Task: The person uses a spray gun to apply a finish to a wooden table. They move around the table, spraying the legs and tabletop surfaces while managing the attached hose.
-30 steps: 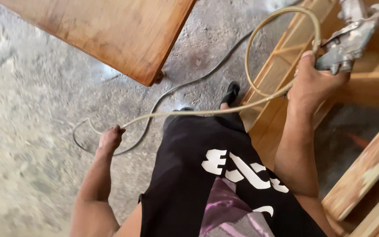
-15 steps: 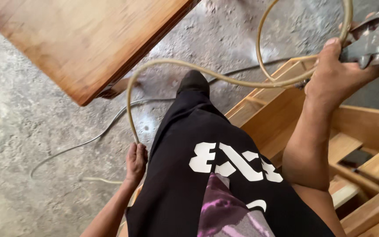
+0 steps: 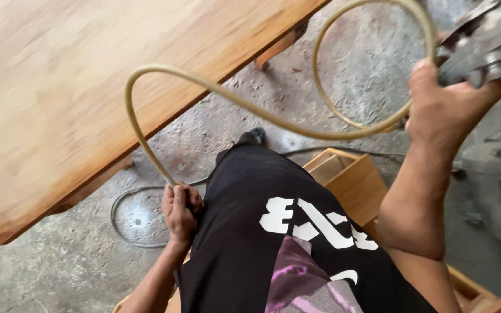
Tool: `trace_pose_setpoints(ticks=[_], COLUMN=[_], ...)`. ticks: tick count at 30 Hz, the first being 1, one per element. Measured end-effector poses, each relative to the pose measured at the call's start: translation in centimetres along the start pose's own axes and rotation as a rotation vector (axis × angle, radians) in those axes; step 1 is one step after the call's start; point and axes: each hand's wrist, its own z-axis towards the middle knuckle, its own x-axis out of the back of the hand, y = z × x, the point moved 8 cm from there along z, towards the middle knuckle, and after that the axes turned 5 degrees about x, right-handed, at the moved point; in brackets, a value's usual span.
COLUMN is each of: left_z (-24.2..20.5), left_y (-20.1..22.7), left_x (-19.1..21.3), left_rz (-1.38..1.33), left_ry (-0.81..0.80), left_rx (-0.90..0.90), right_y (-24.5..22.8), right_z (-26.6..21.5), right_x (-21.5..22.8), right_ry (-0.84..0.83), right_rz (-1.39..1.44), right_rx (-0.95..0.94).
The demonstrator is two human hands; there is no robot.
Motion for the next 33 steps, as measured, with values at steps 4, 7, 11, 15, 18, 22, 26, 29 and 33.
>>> trace_pose_setpoints(ticks=[4, 7, 11, 15, 18, 22, 26, 29, 33], left_z=[3.5, 6.3, 11.0, 13.7, 14.1, 12.8, 13.2, 15.4, 18.2], left_y=[-0.7, -2.1, -5.4, -9.6, -11.1, -14.8, -19.3, -23.5, -27.9], left_x=[-7.7, -13.7, -21.4, -28.7, -33.0, -36.3, -38.0, -38.0, -38.0], left_rz=[-0.037, -0.071, -0.158, -0.301, -0.342, -0.247, -0.181, -0.116, 0.176], left_ry=[0.048, 0.062, 0.168, 0.343, 0.471, 0.739, 0.972, 1.259, 1.63], left_rx=[-0.042, -0.095, -0.252, -0.436, -0.5, -0.574, -0.72, -0.769, -0.669], right_y=[3.9, 6.1, 10.6, 16.3, 20.2, 24.8, 29.5, 33.3, 37.2], right_z=[4.5, 9.9, 17.9, 24.1, 28.9, 35.7, 41.5, 45.8, 51.6], right_x=[0.9, 1.4, 1.9, 3.2, 3.1, 1.7, -0.8, -4.3, -9.2], right_ry=[-0.064, -0.138, -0.204, -0.338, -0.459, -0.612, -0.713, -0.737, -0.845], right_rz=[0.004, 0.048, 0.118, 0.176, 0.188, 0.226, 0.244, 0.337, 0.364], right_rx=[0.034, 0.011, -0.109, -0.109, 0.0, 0.193, 0.174, 0.088, 0.105])
